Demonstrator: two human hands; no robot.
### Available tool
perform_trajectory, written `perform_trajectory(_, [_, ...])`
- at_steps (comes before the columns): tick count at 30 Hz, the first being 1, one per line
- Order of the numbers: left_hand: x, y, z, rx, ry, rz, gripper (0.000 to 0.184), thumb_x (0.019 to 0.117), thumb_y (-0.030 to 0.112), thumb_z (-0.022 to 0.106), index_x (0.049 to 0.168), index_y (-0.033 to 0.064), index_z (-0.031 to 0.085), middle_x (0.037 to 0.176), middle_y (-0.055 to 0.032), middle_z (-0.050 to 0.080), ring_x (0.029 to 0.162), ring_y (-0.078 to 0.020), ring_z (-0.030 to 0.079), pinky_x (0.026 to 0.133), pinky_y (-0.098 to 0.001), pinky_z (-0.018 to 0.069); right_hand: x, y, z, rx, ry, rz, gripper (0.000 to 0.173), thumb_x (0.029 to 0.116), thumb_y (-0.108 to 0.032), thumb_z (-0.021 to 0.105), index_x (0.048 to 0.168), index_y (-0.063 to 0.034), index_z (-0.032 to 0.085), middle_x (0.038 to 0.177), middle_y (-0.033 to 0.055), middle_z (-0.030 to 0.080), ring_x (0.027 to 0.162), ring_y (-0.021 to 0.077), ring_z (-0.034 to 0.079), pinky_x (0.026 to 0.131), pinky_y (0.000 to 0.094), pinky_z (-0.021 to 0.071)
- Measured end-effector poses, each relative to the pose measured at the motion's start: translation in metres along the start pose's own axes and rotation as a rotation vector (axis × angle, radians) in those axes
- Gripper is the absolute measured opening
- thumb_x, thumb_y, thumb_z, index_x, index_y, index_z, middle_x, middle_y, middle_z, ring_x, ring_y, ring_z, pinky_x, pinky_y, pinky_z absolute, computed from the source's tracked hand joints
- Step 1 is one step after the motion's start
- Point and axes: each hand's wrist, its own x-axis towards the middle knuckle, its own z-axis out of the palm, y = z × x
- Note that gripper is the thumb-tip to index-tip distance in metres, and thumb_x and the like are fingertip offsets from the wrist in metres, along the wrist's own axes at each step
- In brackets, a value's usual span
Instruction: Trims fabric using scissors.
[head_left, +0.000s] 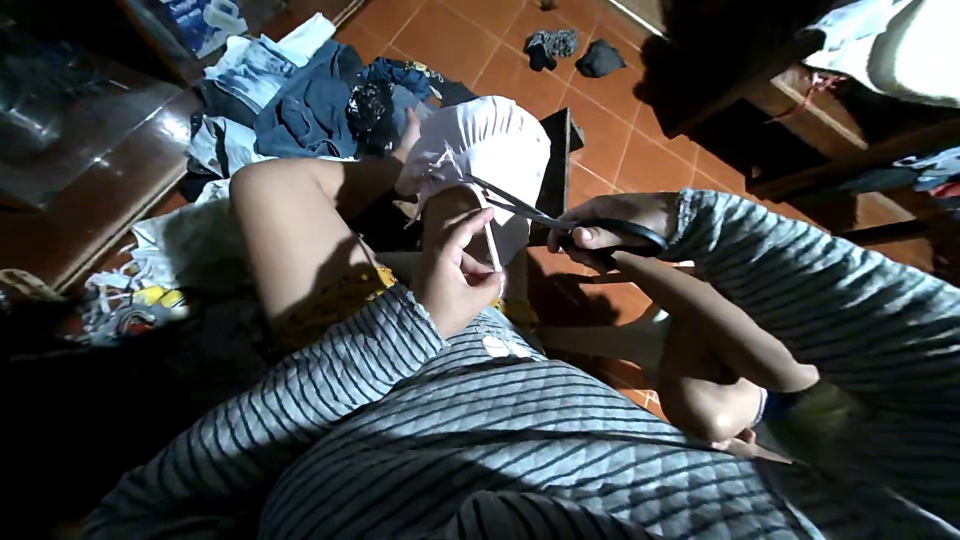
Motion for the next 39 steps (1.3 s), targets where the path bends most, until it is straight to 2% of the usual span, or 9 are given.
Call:
perform_trajectory(5, [0.000,-0.002,-0.001,0.016,-0.033,-0.020,0.074,0.0770,-0.009,0.077,0.146,0.0039,0.054,0.145,-0.0149,0.053,0.070,-0.0092,0.066,0.064,-0.0249,0.0600,0.009,-0.007,0.002,-0.034,-0.006,-0.036,0.071,0.0827,-0.075,0.064,0.107,-0.0075,0.065,0.071,-0.0009,0.063,0.059,0.0068,0.062,0.055,0.0190,0.0511])
perform_trajectory(9, [0.001,0.000,0.001,0.028,-0.067,-0.033,0.073,0.0790,-0.009,0.076,0.147,0.0039,0.053,0.143,-0.0131,0.052,0.070,-0.0068,0.066,0.064,-0.0233,0.0600,0.027,-0.007,0.012,-0.058,0.069,-0.075,0.066,0.0869,-0.071,0.060,0.102,-0.0073,0.064,0.073,0.0001,0.064,0.060,0.0075,0.062,0.055,0.0201,0.0509])
perform_trajectory(14, [0.000,0.003,-0.001,0.060,-0.068,-0.052,0.066,0.0789,-0.009,0.075,0.141,0.0009,0.056,0.146,-0.0134,0.051,0.070,-0.0069,0.065,0.063,-0.0235,0.0589,0.039,-0.009,0.019,0.010,0.126,-0.118,0.070,0.0837,-0.075,0.062,0.103,-0.0078,0.062,0.068,-0.0008,0.059,0.056,0.0069,0.059,0.052,0.0189,0.0493])
perform_trajectory(20, [0.000,0.006,0.000,0.037,-0.061,-0.052,0.073,0.0781,-0.012,0.075,0.146,0.0014,0.052,0.145,-0.0160,0.051,0.072,-0.0096,0.066,0.063,-0.0246,0.0593,0.040,-0.006,0.019,-0.008,0.092,-0.128,0.069,0.0842,-0.076,0.063,0.101,-0.0086,0.062,0.065,-0.0020,0.058,0.051,0.0046,0.055,0.046,0.0171,0.0457])
perform_trajectory(25, [0.000,0.005,0.001,0.026,-0.063,-0.040,0.068,0.0764,-0.013,0.076,0.140,-0.0005,0.056,0.146,-0.0140,0.052,0.070,-0.0079,0.065,0.062,-0.0237,0.0590,0.038,-0.010,0.025,0.047,0.123,-0.117,0.072,0.0834,-0.077,0.061,0.102,-0.0079,0.062,0.061,-0.0023,0.055,0.047,0.0042,0.053,0.043,0.0164,0.0434])
perform_trajectory(28, [0.000,0.005,-0.001,0.043,-0.075,-0.044,0.069,0.0781,-0.011,0.075,0.143,0.0008,0.055,0.146,-0.0137,0.052,0.071,-0.0079,0.065,0.062,-0.0236,0.0589,0.039,-0.006,0.025,0.079,0.148,-0.127,0.067,0.0831,-0.074,0.065,0.096,-0.0082,0.063,0.057,-0.0016,0.053,0.044,0.0056,0.053,0.042,0.0181,0.0449])
perform_trajectory(34, [0.000,0.004,-0.001,0.055,-0.080,-0.036,0.070,0.0778,-0.012,0.075,0.144,-0.0004,0.055,0.143,-0.0163,0.054,0.071,-0.0091,0.065,0.062,-0.0238,0.0587,0.034,0.002,0.023,0.112,0.217,-0.124,0.062,0.0786,-0.069,0.074,0.088,-0.0088,0.062,0.055,-0.0016,0.050,0.041,0.0045,0.049,0.040,0.0174,0.0408])
perform_trajectory(37, [0.000,0.001,-0.002,0.045,-0.048,-0.029,0.064,0.0785,-0.010,0.074,0.140,-0.0019,0.058,0.142,-0.0170,0.055,0.074,-0.0086,0.065,0.065,-0.0223,0.0577,0.034,0.003,0.023,0.141,0.233,-0.117,0.059,0.0786,-0.066,0.076,0.086,-0.0088,0.062,0.054,-0.0006,0.050,0.041,0.0056,0.049,0.039,0.0182,0.0406])
perform_trajectory(39, [0.001,-0.001,-0.005,0.046,-0.012,-0.015,0.051,0.0832,-0.004,0.074,0.133,-0.0023,0.064,0.134,-0.0168,0.061,0.082,-0.0095,0.067,0.071,-0.0225,0.0585,0.035,0.005,0.022,0.125,0.234,-0.115,0.059,0.0771,-0.065,0.077,0.087,-0.0085,0.063,0.055,-0.0001,0.051,0.041,0.0063,0.050,0.039,0.0188,0.0414])
